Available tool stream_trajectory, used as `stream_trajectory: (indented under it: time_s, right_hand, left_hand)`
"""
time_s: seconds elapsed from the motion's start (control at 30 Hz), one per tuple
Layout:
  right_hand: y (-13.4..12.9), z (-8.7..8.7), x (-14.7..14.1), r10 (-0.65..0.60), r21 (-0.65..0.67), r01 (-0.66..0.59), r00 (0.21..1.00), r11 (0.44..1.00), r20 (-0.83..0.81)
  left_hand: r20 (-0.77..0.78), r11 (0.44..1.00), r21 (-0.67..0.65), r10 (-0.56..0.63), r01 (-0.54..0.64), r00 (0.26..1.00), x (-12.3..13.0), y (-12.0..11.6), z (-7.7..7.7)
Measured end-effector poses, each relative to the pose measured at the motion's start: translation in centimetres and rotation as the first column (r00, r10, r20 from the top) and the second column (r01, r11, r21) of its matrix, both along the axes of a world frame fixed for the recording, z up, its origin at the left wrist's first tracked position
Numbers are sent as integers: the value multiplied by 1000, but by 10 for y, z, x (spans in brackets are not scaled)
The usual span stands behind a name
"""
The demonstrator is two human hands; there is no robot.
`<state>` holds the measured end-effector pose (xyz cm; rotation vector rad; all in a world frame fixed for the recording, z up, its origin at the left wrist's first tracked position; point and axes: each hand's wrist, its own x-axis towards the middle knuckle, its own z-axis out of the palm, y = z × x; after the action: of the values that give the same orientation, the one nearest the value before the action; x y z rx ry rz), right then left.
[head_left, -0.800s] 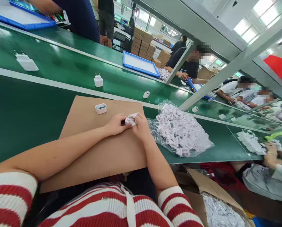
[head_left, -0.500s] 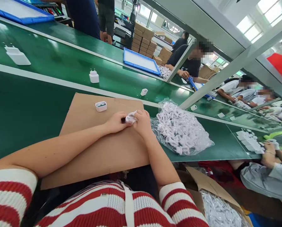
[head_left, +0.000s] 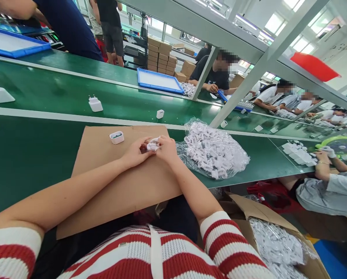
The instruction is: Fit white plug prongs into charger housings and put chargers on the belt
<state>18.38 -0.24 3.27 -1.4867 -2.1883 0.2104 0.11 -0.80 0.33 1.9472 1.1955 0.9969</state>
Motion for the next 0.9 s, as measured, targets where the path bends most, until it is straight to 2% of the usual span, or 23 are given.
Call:
stream_trajectory:
  time_s: [0.07, 0.13, 0.23, 0.33, 0.47, 0.53, 0.63, 0.73, 0.8, 0.83, 0.9]
  right_hand:
    - [-1, 2, 0, 4, -6, -4, 1000, 1000, -1]
    - [-2, 2, 0, 4, 4, -4, 1000, 1000, -6]
    - [-2, -2, 1, 16, 23, -15, 1000, 1000, -21]
    - [2, -8, 2, 32, 8, -32, 996, 999, -84]
    - [5, -15, 2, 18, -54, -33, 967, 998, -253]
    - [4, -19, -1, 5, -66, -28, 945, 997, -326]
    - [4, -22, -3, -11, -89, -30, 904, 996, -428]
    - [8, -21, 9, -60, -94, 15, 863, 995, -502]
    - [12, -16, 27, -164, -49, 161, 856, 986, -490]
    - [15, -14, 38, -253, -24, 273, 851, 962, -460]
    - [19, -11, 60, -485, -5, 517, 800, 856, -353]
  left_hand:
    - [-37, 996, 88, 28, -24, 999, -2, -6, 0]
    - [-162, 981, 194, 58, -26, 985, -4, -11, -2]
    - [-384, 950, 313, 132, -5, 914, -3, -13, -3]
    - [-532, 936, 352, 179, 24, 827, 1, -11, -2]
    - [-632, 932, 359, 197, 57, 750, 2, -12, 0]
    - [-600, 927, 373, 211, 36, 771, 1, -13, 0]
    - [-445, 933, 360, 186, -14, 876, -4, -14, -1]
    - [-305, 967, 251, 131, -53, 943, -8, -11, -2]
    - [-246, 988, 128, 114, -84, 963, -8, -6, 1]
    - [-224, 993, 70, 113, -99, 968, -7, -2, 4]
    - [-205, 991, -8, 126, -130, 971, -3, 14, 11]
